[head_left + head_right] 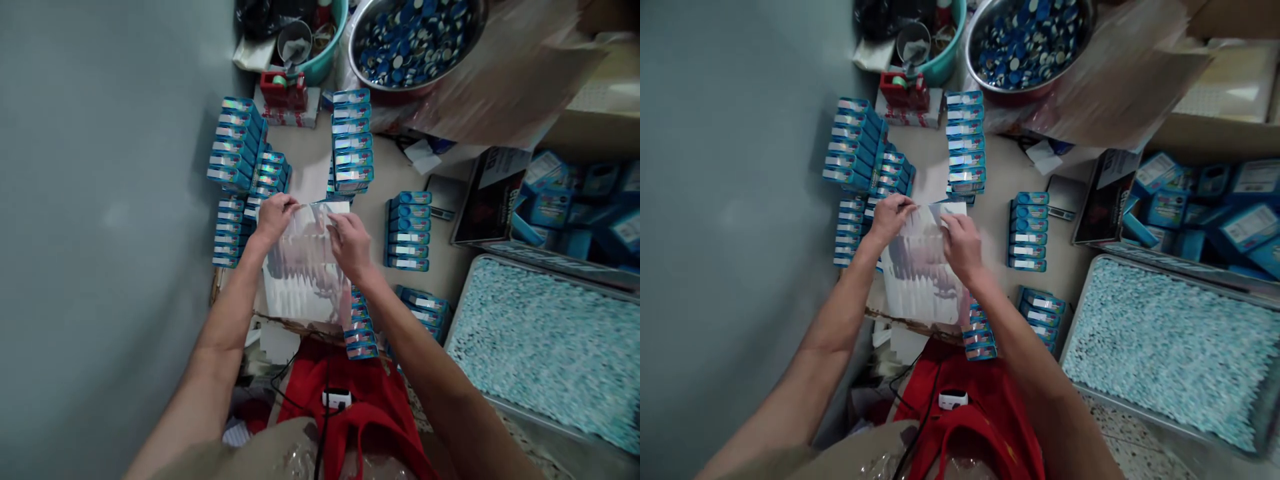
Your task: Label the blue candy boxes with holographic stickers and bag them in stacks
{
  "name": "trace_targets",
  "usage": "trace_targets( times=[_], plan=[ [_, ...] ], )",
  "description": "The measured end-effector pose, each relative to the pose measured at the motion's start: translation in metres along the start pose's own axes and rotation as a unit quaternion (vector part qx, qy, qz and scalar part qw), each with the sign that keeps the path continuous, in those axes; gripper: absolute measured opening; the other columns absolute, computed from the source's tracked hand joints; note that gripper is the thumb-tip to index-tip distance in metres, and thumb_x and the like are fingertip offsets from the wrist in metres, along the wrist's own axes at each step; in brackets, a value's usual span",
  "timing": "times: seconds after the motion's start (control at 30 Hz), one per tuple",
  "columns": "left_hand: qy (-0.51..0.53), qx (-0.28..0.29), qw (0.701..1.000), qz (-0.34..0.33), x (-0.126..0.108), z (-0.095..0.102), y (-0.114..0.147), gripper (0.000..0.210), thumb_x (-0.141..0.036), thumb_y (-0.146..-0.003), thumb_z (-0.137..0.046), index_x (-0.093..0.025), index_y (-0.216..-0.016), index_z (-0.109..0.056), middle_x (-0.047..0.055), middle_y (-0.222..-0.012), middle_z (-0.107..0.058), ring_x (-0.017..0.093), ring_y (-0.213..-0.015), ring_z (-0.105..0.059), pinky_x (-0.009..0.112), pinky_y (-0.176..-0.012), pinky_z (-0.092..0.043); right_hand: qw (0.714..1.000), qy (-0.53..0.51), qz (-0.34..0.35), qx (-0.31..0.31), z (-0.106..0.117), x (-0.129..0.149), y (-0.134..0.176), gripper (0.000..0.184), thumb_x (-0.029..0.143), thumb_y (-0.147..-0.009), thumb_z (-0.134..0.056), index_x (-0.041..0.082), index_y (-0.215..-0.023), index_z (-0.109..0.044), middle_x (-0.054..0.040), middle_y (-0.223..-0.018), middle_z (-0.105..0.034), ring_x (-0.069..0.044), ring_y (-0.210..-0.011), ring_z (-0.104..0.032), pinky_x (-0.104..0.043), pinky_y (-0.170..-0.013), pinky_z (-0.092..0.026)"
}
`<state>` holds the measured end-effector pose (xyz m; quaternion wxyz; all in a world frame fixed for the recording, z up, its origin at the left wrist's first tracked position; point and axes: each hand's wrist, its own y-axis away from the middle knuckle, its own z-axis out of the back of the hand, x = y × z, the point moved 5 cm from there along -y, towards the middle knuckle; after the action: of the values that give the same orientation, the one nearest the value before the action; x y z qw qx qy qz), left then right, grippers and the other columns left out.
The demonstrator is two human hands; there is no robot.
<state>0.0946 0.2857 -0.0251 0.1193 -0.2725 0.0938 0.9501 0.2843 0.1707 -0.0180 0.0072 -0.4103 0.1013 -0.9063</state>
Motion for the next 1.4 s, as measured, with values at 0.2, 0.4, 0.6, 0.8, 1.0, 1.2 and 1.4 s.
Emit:
trace_targets(
  times=[0.2, 0.4, 0.6, 0.8, 1.0, 1.2, 1.4],
  plan=[
    [0.022, 0.020, 1.000, 0.007, -0.020, 0.016, 0.009, 0.015, -0.024, -0.092, -0.066, -0.019, -0.089, -0.081, 0.009, -0.095, -0.080, 0.024, -0.088, -0.069, 0.033, -0.081, -0.049, 0.991, 0.124, 0.036, 0.041, -0.043, 0.028, -0.041, 0.039, 0.024, -0.108, -0.042, 0.014, -0.136, -0.067, -0.0184, -0.130, -0.068, -0.032, -0.116, -0.057, -0.046, -0.107, -0.045],
    [0.050, 0.016, 0.996, 0.078, -0.018, 0.015, 0.018, 0.017, -0.027, -0.090, -0.066, -0.019, -0.087, -0.081, 0.007, -0.089, -0.080, 0.022, -0.082, -0.068, 0.031, -0.073, -0.046, 0.985, 0.148, 0.063, 0.059, -0.060, 0.030, -0.008, 0.050, 0.013, -0.105, -0.037, 0.012, -0.151, -0.057, -0.0197, -0.154, -0.056, -0.033, -0.137, -0.050, -0.049, -0.114, -0.040],
    [0.054, 0.015, 0.995, 0.085, -0.019, 0.021, 0.025, 0.019, -0.029, -0.090, -0.067, -0.018, -0.089, -0.082, 0.008, -0.089, -0.081, 0.022, -0.082, -0.069, 0.031, -0.071, -0.045, 0.983, 0.157, 0.056, 0.076, -0.051, 0.033, 0.024, 0.040, 0.020, -0.107, -0.043, 0.018, -0.141, -0.065, -0.0156, -0.133, -0.069, -0.030, -0.124, -0.056, -0.045, -0.108, -0.039],
    [0.027, 0.022, 0.997, 0.070, -0.030, 0.026, 0.028, 0.019, -0.028, -0.091, -0.067, -0.018, -0.090, -0.083, 0.009, -0.090, -0.081, 0.022, -0.080, -0.069, 0.032, -0.072, -0.045, 0.982, 0.185, -0.006, 0.046, -0.031, 0.042, 0.003, 0.043, 0.035, -0.111, -0.044, 0.023, -0.149, -0.059, -0.0134, -0.115, -0.068, -0.029, -0.109, -0.055, -0.041, -0.094, -0.037],
    [0.029, 0.002, 0.996, 0.086, -0.022, 0.018, 0.024, 0.020, -0.029, -0.090, -0.066, -0.021, -0.085, -0.083, 0.008, -0.088, -0.080, 0.024, -0.082, -0.069, 0.032, -0.073, -0.047, 0.976, 0.201, 0.043, 0.078, -0.039, 0.043, -0.011, 0.045, 0.017, -0.107, -0.041, 0.024, -0.147, -0.062, -0.0137, -0.109, -0.067, -0.030, -0.107, -0.054, -0.045, -0.096, -0.036],
    [0.063, -0.012, 0.994, 0.089, -0.010, 0.012, 0.017, 0.016, -0.032, -0.088, -0.072, -0.023, -0.079, -0.081, 0.006, -0.081, -0.079, 0.024, -0.077, -0.067, 0.033, -0.074, -0.047, 0.991, 0.124, 0.003, 0.058, -0.025, 0.040, 0.012, 0.021, 0.027, -0.102, -0.056, 0.023, -0.112, -0.075, -0.0093, -0.095, -0.070, -0.027, -0.097, -0.059, -0.041, -0.092, -0.039],
    [0.022, -0.100, 0.991, 0.084, -0.017, 0.016, 0.021, 0.013, -0.027, -0.091, -0.073, -0.022, -0.100, -0.080, 0.013, -0.120, -0.076, 0.032, -0.118, -0.066, 0.044, -0.110, -0.044, 0.976, -0.089, -0.194, 0.036, 0.017, 0.027, 0.023, 0.024, 0.042, -0.095, -0.061, 0.022, -0.097, -0.074, 0.0025, -0.065, -0.057, -0.018, -0.065, -0.056, -0.031, -0.068, -0.046]
  ],
)
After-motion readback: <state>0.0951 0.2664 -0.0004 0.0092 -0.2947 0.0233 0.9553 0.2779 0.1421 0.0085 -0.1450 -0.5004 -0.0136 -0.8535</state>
